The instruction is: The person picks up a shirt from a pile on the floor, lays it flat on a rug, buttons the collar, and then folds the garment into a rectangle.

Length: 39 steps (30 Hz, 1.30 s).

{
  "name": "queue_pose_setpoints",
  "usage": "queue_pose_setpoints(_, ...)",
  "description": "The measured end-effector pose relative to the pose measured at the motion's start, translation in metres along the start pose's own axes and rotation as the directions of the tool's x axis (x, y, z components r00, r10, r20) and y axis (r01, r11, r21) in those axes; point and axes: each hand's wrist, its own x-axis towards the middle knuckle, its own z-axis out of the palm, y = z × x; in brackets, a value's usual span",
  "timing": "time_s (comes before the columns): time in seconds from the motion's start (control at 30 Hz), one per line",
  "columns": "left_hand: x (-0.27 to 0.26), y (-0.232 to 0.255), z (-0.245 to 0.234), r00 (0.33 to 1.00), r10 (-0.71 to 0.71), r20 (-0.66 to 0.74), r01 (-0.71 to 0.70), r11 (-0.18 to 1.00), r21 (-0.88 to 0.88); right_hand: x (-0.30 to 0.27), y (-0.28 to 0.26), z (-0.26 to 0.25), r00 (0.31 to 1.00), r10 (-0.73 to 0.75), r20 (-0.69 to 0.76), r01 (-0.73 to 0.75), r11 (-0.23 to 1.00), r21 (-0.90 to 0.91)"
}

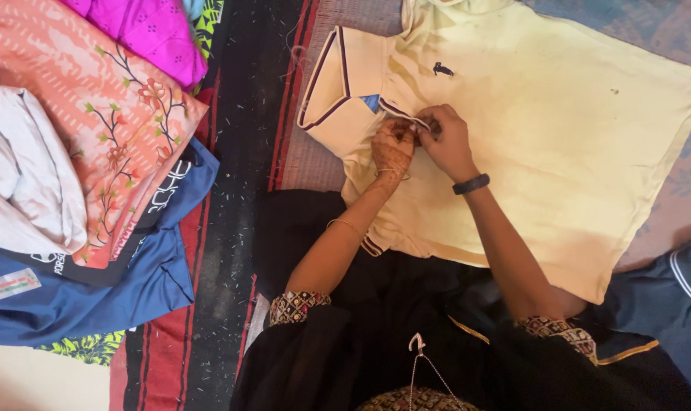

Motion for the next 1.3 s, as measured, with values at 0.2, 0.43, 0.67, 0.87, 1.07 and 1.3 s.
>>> queue_pose_setpoints(0.2,0.010,-0.031,0.012,0.999,0.044,-0.031,-0.045,0.999,-0.025,0.001,-0.003,0.002,0.997,-0.072,0.001,0.070,0.976,-0.205)
queue_pose_setpoints(0.43,0.016,-0.019,0.004,0.937,-0.287,0.200,0.341,0.876,-0.340,-0.004,-0.007,0.007,0.991,-0.135,0.017,0.130,0.907,-0.400)
queue_pose_setpoints(0.67,0.019,-0.032,0.009,0.910,-0.302,0.283,0.401,0.812,-0.424,-0.004,-0.010,0.009,0.977,-0.212,0.027,0.198,0.854,-0.481)
queue_pose_setpoints(0.87,0.019,-0.023,0.008,0.897,-0.369,0.244,0.437,0.819,-0.372,-0.006,-0.005,0.015,0.958,-0.287,-0.008,0.243,0.828,-0.504)
queue_pose_setpoints(1.07,0.020,-0.034,0.009,0.890,-0.352,0.291,0.451,0.777,-0.439,-0.010,0.011,0.026,0.961,-0.277,-0.021,0.215,0.789,-0.576)
queue_pose_setpoints(1.3,0.015,-0.013,0.002,0.874,-0.388,0.293,0.485,0.746,-0.457,-0.015,-0.003,0.022,0.966,-0.208,-0.150,0.125,0.893,-0.433)
